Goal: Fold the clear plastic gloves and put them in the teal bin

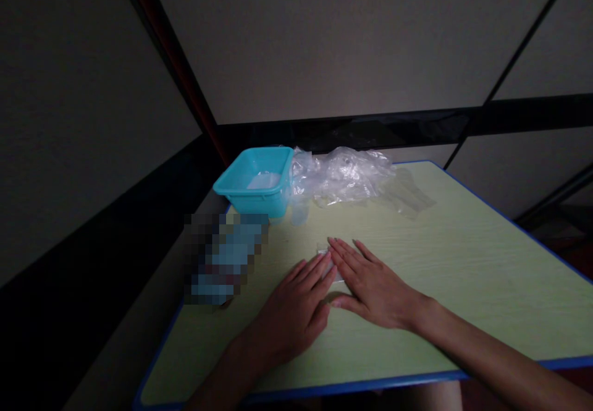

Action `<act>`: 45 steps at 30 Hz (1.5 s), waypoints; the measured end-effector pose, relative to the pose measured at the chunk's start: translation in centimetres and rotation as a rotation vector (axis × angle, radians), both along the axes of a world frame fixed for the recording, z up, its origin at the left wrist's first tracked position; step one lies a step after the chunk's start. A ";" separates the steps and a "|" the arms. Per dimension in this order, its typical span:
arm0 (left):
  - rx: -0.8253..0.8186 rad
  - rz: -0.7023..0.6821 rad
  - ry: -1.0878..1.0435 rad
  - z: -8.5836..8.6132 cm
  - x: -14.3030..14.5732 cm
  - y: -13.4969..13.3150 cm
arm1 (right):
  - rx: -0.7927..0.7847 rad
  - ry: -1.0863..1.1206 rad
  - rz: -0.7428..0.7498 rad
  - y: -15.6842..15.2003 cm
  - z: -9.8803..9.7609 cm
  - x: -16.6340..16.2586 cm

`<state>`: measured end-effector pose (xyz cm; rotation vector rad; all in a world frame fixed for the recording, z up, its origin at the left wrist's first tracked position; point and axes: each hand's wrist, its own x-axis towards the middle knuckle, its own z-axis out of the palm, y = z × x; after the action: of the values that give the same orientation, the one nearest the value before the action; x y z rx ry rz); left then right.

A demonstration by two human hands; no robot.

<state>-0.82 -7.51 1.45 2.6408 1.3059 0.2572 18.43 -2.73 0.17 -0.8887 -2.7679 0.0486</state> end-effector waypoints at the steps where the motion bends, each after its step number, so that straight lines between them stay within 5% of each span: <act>1: -0.011 0.006 -0.006 0.1 0.0 0.1 | 0.002 0.007 0.001 0.0 0.0 0.0; 30: -0.039 0.062 -0.011 -0.5 -0.6 0.5 | 0.022 -0.027 -0.062 0.9 -0.1 1.4; 38: -0.010 0.066 -0.004 -0.8 -0.6 0.6 | 0.127 0.148 0.192 1.9 2.0 2.4; 45: -0.015 0.076 -0.006 -0.7 -0.4 0.6 | 0.177 0.191 0.218 1.3 1.9 1.8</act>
<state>-1.20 -6.95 0.78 2.5797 1.4025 0.2644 20.23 -1.42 2.07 -0.5080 -2.6284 -0.0700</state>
